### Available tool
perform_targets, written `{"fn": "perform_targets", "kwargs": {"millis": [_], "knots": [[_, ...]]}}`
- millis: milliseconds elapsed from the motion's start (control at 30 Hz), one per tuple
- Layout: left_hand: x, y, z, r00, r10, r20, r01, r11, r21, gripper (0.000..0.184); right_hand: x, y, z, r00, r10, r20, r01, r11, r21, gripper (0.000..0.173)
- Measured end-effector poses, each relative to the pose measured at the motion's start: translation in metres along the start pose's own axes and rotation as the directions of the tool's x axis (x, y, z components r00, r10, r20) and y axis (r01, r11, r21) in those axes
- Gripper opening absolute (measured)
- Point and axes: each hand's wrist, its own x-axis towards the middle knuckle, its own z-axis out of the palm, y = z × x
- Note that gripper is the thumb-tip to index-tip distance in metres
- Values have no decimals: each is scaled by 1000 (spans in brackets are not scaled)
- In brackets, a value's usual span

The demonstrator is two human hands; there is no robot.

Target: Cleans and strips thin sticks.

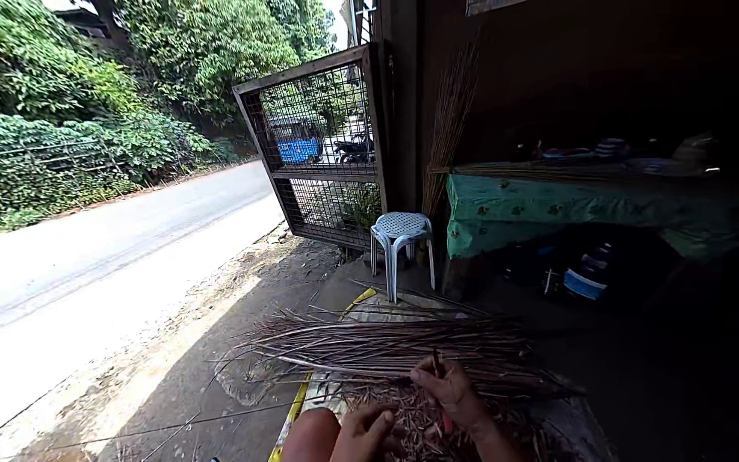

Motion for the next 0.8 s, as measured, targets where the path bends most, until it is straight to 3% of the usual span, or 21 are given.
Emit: {"fn": "perform_targets", "kwargs": {"millis": [33,67,100,133,167,200,233,300,367,467,533,600,667,800], "knots": [[-5,-1,-3,986,159,54,-167,963,210,30,1,-4,-9,1000,24,19,-24,1000,-20,10],[-8,-1,-8,927,357,113,-369,817,443,25,2,-7,-17,998,49,45,-47,998,-44,10],[-9,1,-15,829,528,184,-507,570,647,23,2,-9,-24,996,61,66,-57,996,-66,10],[-5,3,-23,734,628,258,-547,321,773,23,2,-11,-28,995,66,78,-60,995,-84,10],[0,6,-31,696,649,309,-521,159,839,27,2,-13,-31,994,72,86,-64,993,-100,10],[3,9,-37,721,613,323,-471,91,878,32,1,-15,-31,993,74,90,-65,992,-108,10],[3,13,-40,789,533,305,-416,99,904,35,0,-16,-31,994,71,85,-61,992,-110,10],[2,15,-44,900,367,235,-337,246,909,31,0,-18,-30,995,67,69,-58,991,-119,8],[-2,13,-45,934,290,211,-313,374,873,29,0,-18,-32,997,66,41,-61,991,-117,7],[-8,7,-44,926,341,162,-291,374,880,24,0,-15,-33,997,47,-57,-51,995,-86,8],[-1,5,-48,918,384,97,-243,352,904,23,2,-12,-32,991,22,-133,-37,993,-108,19],[10,5,-57,888,459,34,-197,313,929,22,2,-13,-30,980,36,-193,-70,983,-170,31],[18,11,-64,848,529,-11,-167,286,944,22,0,-17,-27,969,83,-234,-133,969,-208,32],[20,26,-63,896,438,-69,-162,469,868,23,-3,-21,-22,959,136,-247,-179,971,-159,28]]}}
